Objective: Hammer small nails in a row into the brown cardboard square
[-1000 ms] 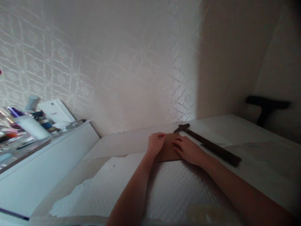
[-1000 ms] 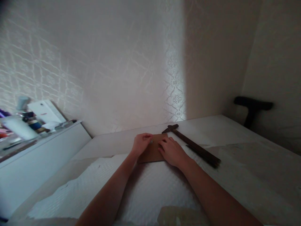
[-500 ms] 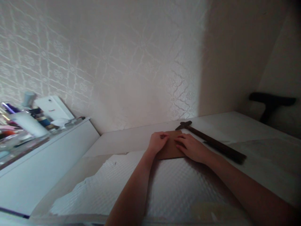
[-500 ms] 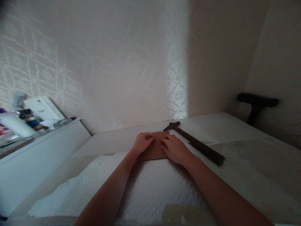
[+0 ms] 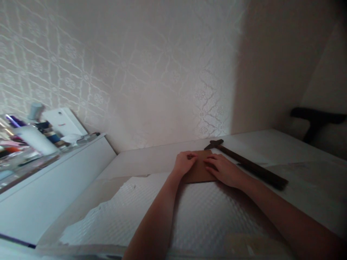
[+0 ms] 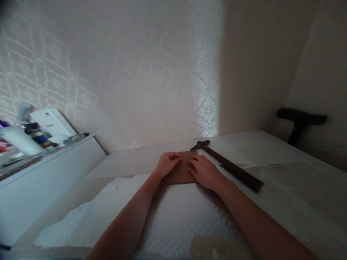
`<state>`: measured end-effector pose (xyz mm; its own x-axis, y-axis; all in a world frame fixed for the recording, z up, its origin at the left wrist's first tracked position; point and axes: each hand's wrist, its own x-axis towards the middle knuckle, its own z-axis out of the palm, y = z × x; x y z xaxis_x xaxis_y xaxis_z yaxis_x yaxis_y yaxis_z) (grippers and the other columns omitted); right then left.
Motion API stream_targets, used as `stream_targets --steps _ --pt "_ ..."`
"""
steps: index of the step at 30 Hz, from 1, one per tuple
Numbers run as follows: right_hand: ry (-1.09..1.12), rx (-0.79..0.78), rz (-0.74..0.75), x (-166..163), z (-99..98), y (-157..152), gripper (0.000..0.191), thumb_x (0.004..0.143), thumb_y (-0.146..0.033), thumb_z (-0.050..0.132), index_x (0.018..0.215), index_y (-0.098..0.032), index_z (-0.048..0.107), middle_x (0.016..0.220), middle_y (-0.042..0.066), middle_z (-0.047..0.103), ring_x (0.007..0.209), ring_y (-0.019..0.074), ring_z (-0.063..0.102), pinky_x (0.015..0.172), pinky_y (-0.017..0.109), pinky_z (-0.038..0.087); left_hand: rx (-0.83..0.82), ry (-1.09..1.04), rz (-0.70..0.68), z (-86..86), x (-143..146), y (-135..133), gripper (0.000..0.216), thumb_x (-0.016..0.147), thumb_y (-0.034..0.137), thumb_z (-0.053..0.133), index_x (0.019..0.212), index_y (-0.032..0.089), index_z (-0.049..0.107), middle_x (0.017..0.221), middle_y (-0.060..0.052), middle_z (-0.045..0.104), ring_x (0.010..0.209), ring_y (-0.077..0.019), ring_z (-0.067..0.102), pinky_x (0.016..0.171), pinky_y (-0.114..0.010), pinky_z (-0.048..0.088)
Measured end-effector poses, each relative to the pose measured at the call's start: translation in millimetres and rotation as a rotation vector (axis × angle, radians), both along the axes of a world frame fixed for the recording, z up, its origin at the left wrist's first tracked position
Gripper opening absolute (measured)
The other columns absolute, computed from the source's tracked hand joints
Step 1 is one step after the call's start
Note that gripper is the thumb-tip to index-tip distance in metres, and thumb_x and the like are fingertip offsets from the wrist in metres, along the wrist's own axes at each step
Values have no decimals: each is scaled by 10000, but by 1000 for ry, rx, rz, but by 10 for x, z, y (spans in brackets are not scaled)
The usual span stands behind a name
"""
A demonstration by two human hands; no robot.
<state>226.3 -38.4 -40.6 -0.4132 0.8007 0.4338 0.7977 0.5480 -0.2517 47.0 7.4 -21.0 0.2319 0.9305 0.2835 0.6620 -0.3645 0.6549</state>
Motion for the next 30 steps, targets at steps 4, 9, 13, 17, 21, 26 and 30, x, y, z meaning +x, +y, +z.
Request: stream_targets --steps 4,9,13,17,21,26,30 --pt "-4 -17 4 -1 10 -6 316 885 -259 440 1076 -123 652 1130 144 612 1071 253 537 936 396 434 -28 -21 -14 -28 -2 24 123 782 167 631 853 204 725 886 -11 730 853 -143 662 832 -237 493" --pt "14 -13 -5 -5 5 -9 316 882 -262 448 1072 -116 652 1121 149 618 1065 257 540 929 403 442 -16 4 -33 -39 -6 33 103 785 205 641 842 206 727 883 -7 729 878 -148 656 850 -236 479" --pt "28 -7 -5 1 -2 -8 317 877 -266 457 1078 -117 651 1122 143 619 1047 252 550 934 403 441 -17 -9 -31 -63 -13 43 112 777 193 645 858 202 722 890 -11 727 865 -147 658 839 -242 487" --pt "29 3 -2 1 -20 0 312 876 -263 453 1075 -131 653 1125 137 619 1060 248 548 928 393 444 -17 -36 -36 -96 -23 61 117 762 174 652 855 200 718 888 -14 726 850 -144 660 837 -247 492" --pt "11 -2 -13 1 -24 8 316 875 -269 449 1079 -134 650 1119 135 621 1055 241 551 917 378 448 -17 -59 -39 -102 -26 60 105 747 162 664 835 187 716 873 -20 725 834 -143 661 829 -242 494" --pt "-78 44 -233 116 80 -3 362 872 -279 436 1175 -158 593 1189 127 590 1071 265 532 904 395 437 -29 -73 -35 -89 -21 36 97 746 150 654 823 175 708 846 -25 721 800 -139 659 801 -237 500" --pt "-149 -26 -593 289 170 -51 395 857 -280 440 1217 -164 553 1123 151 606 1033 303 542 836 412 443 -28 -57 -41 -105 -23 47 110 738 122 646 824 176 688 843 -19 716 803 -135 655 795 -238 499"
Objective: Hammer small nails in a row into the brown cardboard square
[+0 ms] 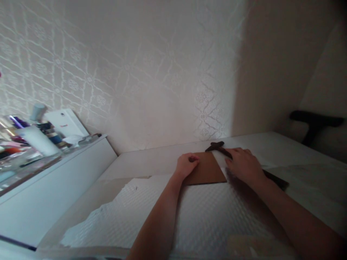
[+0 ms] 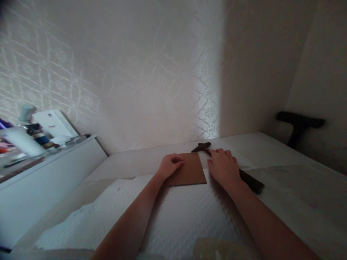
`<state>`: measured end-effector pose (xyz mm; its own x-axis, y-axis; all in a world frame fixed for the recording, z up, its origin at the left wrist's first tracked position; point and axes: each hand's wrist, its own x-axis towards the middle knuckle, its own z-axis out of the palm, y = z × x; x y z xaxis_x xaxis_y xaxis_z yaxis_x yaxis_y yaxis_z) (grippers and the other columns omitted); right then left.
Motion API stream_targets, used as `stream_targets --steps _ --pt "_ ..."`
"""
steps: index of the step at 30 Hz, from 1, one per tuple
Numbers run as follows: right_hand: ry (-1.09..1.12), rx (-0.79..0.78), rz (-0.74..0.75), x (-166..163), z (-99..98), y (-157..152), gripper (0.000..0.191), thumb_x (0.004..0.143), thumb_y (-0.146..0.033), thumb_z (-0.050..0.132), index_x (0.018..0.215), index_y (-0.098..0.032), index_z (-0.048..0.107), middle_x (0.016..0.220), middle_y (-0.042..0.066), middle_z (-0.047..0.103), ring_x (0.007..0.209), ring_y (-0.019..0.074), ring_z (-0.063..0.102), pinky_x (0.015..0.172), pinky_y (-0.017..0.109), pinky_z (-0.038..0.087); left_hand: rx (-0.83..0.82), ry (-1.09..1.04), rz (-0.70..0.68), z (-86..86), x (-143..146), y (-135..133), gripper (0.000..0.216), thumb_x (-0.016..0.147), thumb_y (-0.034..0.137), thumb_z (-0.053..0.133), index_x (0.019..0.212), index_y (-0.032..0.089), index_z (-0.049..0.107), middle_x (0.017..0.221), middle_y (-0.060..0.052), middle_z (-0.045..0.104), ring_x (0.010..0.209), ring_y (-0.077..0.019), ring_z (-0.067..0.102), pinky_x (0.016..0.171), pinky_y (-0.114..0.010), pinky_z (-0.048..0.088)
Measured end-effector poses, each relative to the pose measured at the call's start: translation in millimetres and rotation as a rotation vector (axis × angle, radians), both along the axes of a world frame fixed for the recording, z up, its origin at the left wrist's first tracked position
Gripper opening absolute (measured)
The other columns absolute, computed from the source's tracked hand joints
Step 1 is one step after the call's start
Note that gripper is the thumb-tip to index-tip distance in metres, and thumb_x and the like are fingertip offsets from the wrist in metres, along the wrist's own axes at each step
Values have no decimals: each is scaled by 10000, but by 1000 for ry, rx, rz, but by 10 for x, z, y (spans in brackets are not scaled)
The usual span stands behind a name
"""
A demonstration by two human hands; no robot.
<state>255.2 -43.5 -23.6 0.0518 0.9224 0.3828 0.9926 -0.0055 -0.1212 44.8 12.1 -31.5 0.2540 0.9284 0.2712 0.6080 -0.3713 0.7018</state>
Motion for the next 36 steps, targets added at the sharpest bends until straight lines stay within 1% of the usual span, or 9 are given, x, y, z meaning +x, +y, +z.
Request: stream_targets --steps 4,10,17,21,24,26,28,31,36 --pt "-33 -126 -184 105 -6 -22 417 863 -309 429 1227 -133 532 1073 194 595 993 338 564 748 411 459 29 -5 -7 -22 -8 20 180 716 98 651 874 184 654 851 -5 708 816 -128 650 811 -245 494" --pt "-39 -152 -143 116 28 -30 451 897 -205 301 1324 -129 423 1061 202 586 868 309 630 668 383 463 71 2 -5 -33 -15 37 196 703 97 661 868 197 626 917 3 697 860 -135 642 839 -255 481" --pt "299 -49 101 189 105 4 422 897 -242 335 1299 -164 436 966 127 657 872 242 628 721 334 460 90 -2 -1 -16 -4 17 124 716 113 667 791 206 636 995 11 679 882 -130 625 860 -255 467" --pt "655 -152 237 204 153 9 434 898 -280 306 1296 -174 441 797 62 664 548 144 575 511 253 437 99 29 -6 -9 3 23 99 723 142 673 655 197 627 1103 12 643 949 -132 606 889 -244 452" --pt "770 -234 308 203 198 -30 475 889 -337 322 1318 -166 431 719 32 653 397 109 484 383 231 375 92 54 -2 -4 2 25 97 726 159 675 650 200 631 1110 15 640 960 -135 603 897 -242 451" --pt "737 -203 387 206 222 -54 473 859 -367 404 1287 -182 483 780 37 683 494 128 573 450 238 448 88 62 2 1 -1 21 89 730 166 672 657 199 633 1102 11 643 949 -137 607 892 -245 456" --pt "666 -120 460 214 236 -64 439 829 -358 470 1235 -208 547 952 50 704 732 173 658 648 277 524 82 66 3 3 -4 16 83 731 166 670 664 197 631 1087 6 649 932 -138 614 887 -249 459" --pt "577 -45 513 229 240 -54 414 832 -311 466 1225 -243 574 1176 31 648 1013 220 622 886 346 483 72 61 11 -7 -9 22 68 726 156 668 696 203 629 1068 11 661 909 -135 621 874 -248 465" --pt "532 -74 606 245 218 -36 444 853 -296 446 1282 -236 542 1265 14 587 1146 225 552 982 363 425 75 44 4 -36 -14 47 71 721 145 659 738 202 621 1053 8 669 896 -133 631 854 -240 474"
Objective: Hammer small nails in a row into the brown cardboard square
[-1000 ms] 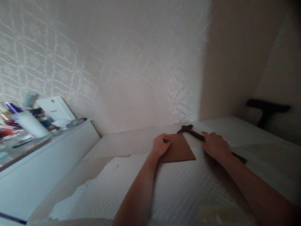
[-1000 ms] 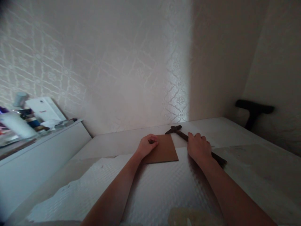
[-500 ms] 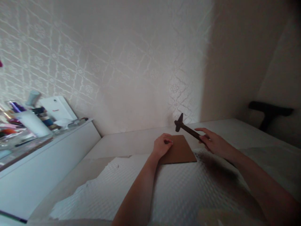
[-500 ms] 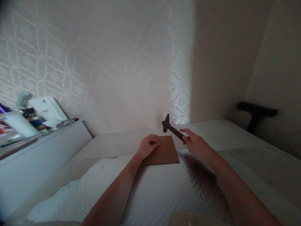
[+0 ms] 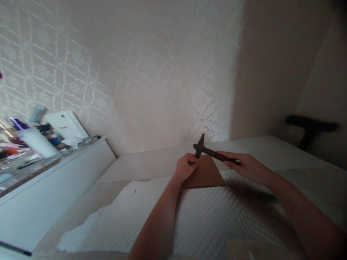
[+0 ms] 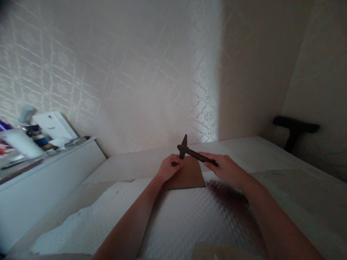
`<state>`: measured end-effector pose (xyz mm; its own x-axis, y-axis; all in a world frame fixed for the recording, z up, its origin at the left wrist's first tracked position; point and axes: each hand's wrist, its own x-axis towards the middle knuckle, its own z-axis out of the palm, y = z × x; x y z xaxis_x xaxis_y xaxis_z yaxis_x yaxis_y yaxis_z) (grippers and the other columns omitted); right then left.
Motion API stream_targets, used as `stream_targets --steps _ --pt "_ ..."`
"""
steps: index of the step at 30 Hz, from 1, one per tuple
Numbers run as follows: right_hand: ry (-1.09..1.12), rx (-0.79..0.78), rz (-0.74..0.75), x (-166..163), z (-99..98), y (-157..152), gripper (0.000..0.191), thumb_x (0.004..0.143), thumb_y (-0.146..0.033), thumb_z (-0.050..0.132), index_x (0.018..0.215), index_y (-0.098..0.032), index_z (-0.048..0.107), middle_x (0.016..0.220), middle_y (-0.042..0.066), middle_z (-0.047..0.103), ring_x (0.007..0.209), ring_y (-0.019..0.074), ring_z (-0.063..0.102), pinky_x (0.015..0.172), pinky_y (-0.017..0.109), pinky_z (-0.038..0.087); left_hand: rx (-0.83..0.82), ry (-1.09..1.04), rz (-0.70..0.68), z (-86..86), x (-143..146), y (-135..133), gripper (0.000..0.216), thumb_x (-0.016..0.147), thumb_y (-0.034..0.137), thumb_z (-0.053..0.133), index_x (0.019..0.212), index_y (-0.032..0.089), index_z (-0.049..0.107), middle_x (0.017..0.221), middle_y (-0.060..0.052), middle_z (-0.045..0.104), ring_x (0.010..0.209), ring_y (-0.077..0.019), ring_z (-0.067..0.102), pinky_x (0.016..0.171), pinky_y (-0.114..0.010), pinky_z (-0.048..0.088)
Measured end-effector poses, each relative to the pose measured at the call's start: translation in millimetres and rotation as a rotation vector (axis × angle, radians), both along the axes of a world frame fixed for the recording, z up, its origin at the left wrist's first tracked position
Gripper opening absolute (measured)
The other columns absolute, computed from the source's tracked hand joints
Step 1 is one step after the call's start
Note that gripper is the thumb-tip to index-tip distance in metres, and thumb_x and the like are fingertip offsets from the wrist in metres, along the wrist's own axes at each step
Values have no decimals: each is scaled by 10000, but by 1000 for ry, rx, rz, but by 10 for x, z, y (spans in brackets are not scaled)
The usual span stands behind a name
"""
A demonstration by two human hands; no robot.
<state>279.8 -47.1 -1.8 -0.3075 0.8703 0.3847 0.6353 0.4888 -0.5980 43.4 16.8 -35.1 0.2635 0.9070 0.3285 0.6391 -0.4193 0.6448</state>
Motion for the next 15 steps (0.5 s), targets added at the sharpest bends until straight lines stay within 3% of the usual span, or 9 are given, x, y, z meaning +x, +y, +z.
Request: stream_targets --steps 5,15 --pt "-32 8 -6 1 -10 -10 443 861 -312 450 1290 -236 533 1258 12 590 1126 216 568 971 358 438 -12 -11 -4 18 7 -13 137 712 129 648 823 207 626 1010 5 679 890 -136 636 855 -245 476" --pt "2 -25 10 -14 18 -29 445 860 -293 447 1290 -217 532 1277 27 570 1143 226 554 998 387 409 19 24 -10 36 8 -32 62 719 145 644 723 206 628 1072 -1 660 937 -148 622 881 -251 461"
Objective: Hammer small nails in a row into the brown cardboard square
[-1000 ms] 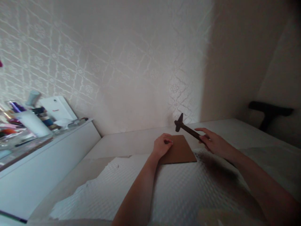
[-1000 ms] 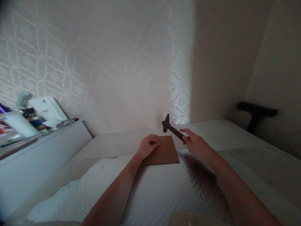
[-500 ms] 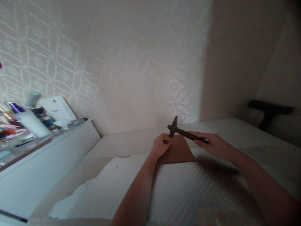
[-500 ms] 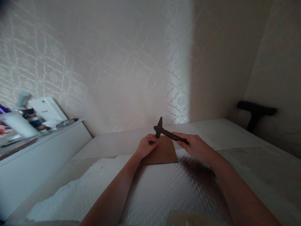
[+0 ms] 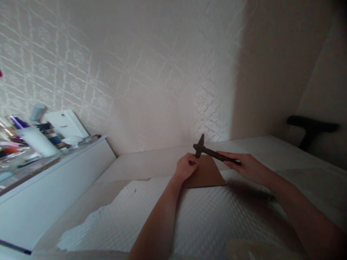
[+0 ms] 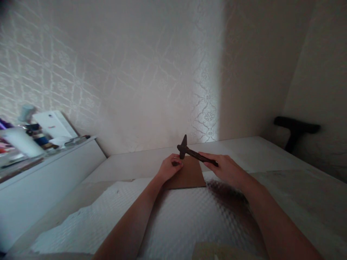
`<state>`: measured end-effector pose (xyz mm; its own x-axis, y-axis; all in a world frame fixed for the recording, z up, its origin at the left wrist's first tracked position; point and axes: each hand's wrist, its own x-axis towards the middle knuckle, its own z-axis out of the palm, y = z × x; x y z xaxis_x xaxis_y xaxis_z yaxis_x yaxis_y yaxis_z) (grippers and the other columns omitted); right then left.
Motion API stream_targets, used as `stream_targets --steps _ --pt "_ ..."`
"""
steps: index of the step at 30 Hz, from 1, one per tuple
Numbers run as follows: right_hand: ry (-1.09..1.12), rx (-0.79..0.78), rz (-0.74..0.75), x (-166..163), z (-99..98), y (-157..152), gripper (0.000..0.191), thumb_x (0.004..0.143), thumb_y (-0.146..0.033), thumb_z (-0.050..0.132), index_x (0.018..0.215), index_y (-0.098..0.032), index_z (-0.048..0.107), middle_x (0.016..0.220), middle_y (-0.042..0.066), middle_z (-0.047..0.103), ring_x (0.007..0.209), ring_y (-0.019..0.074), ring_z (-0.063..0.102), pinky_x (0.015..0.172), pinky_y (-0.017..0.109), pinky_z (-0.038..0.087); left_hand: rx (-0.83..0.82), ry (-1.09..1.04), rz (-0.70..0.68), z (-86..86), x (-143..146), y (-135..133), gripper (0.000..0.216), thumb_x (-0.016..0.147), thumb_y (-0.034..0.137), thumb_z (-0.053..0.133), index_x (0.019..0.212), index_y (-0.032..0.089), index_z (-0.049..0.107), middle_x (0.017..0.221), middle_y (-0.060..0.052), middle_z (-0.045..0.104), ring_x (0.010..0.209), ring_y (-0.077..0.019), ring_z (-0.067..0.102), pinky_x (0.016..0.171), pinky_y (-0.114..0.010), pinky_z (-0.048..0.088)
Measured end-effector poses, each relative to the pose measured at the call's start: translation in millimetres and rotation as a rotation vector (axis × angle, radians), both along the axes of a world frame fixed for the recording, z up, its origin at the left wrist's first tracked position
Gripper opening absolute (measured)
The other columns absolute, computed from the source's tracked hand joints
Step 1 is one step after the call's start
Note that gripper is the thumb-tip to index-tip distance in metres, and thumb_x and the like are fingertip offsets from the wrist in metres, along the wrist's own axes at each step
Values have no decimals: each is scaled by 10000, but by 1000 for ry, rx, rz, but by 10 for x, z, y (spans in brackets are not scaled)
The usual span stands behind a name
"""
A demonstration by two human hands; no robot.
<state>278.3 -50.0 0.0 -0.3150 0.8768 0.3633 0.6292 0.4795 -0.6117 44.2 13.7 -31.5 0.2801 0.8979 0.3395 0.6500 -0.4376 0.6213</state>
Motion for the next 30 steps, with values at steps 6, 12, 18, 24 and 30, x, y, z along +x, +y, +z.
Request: stream_targets --steps 6,12,18,24,30 --pt "-10 -8 -7 -7 -10 -9 418 848 -306 469 1249 -249 571 1233 13 606 1104 230 583 970 386 436 -35 -15 18 -12 3 11 175 698 147 656 857 216 628 1010 2 686 897 -157 636 847 -260 476" --pt "-4 -6 -1 -13 2 -7 422 853 -295 457 1260 -246 562 1251 9 593 1126 218 568 978 372 431 -40 -10 13 -6 9 8 162 700 131 642 837 217 628 976 2 694 910 -157 633 860 -265 473" --pt "21 2 -16 4 -2 3 431 857 -314 456 1273 -249 548 1271 1 576 1145 213 554 1005 375 403 -13 7 0 19 11 -16 83 712 130 622 704 212 624 1093 8 655 957 -148 616 883 -253 465" --pt "15 -23 19 17 -28 20 418 851 -312 466 1251 -245 570 1239 10 602 1115 220 575 979 377 428 -46 9 21 30 13 -30 164 703 133 621 841 220 634 1043 7 678 920 -156 629 861 -263 477" --pt "4 -4 13 24 -38 27 436 852 -310 454 1265 -221 558 1236 24 606 1105 214 581 974 358 426 -29 25 4 24 9 -25 164 692 119 610 822 216 628 1033 1 679 927 -164 628 862 -264 473"
